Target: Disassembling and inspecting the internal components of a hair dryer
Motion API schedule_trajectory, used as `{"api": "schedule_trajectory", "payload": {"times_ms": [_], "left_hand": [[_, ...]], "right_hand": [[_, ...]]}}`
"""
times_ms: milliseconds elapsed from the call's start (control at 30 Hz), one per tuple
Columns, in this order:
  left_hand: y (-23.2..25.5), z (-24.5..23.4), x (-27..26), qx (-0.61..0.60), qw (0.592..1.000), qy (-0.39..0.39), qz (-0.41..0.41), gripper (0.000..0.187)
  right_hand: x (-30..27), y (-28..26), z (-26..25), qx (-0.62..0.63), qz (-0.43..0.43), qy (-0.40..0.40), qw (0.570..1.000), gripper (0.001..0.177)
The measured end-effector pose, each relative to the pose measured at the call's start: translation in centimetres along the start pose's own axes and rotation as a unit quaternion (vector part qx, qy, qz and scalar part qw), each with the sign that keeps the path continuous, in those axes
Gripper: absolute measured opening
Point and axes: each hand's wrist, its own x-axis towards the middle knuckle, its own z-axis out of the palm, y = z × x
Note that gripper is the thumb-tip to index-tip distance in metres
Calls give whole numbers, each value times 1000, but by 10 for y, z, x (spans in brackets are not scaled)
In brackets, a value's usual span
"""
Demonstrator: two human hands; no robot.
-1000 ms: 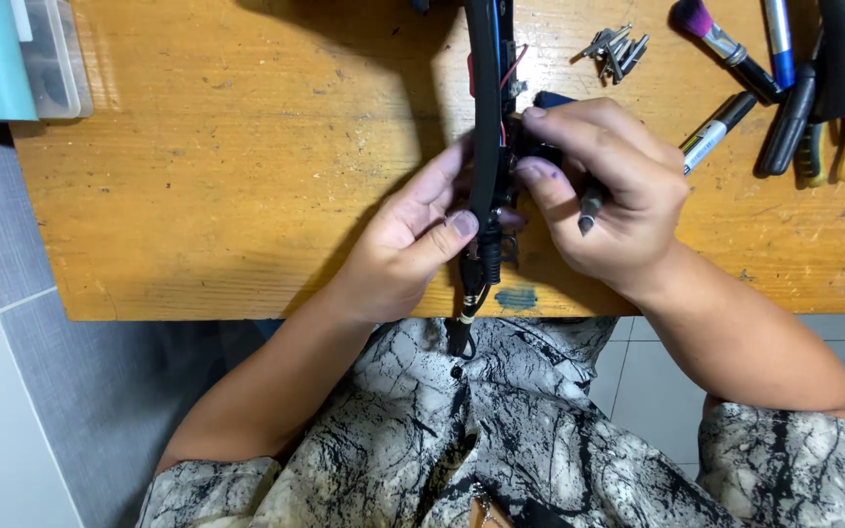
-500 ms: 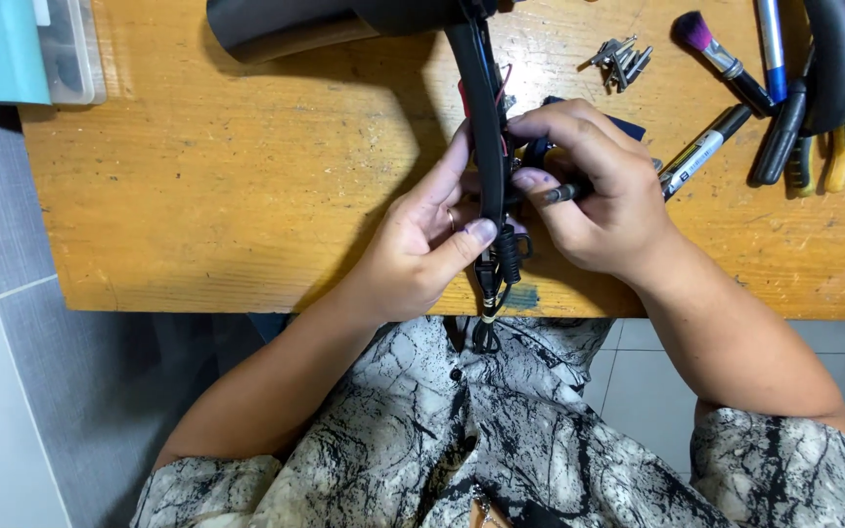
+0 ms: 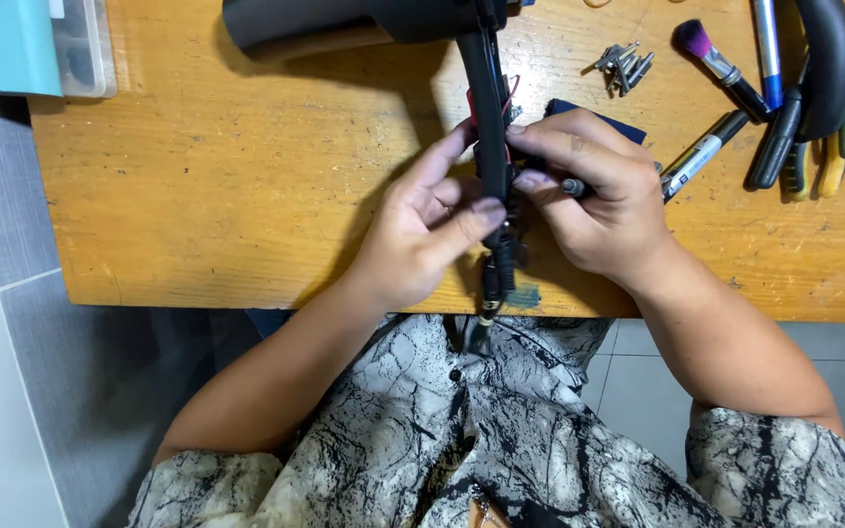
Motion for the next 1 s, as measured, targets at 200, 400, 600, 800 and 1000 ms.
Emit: {"api": "schedule_trajectory", "payload": {"times_ms": [200,400,600,800,1000], "left_hand": [[14,-17,21,-123,990,-38,-63,60],[35,-29,41,-12,987,-129,-98,72],[43,-20,59,-60,984,-150,-73,66],[46,-28,72,-12,985,-170,-23,62],[43,-35,69,-17,989,-123,-78,69]], "right_hand": [[2,-6,-6,-8,-23,-16,1000,30],[3,-15,-22,-52,-46,-19,997,32],[10,-18,-91,-128,91,49,986,30],[9,43,-116,-254,95,85,959,7],[12,55,-108,-259,88,5,962,28]]}}
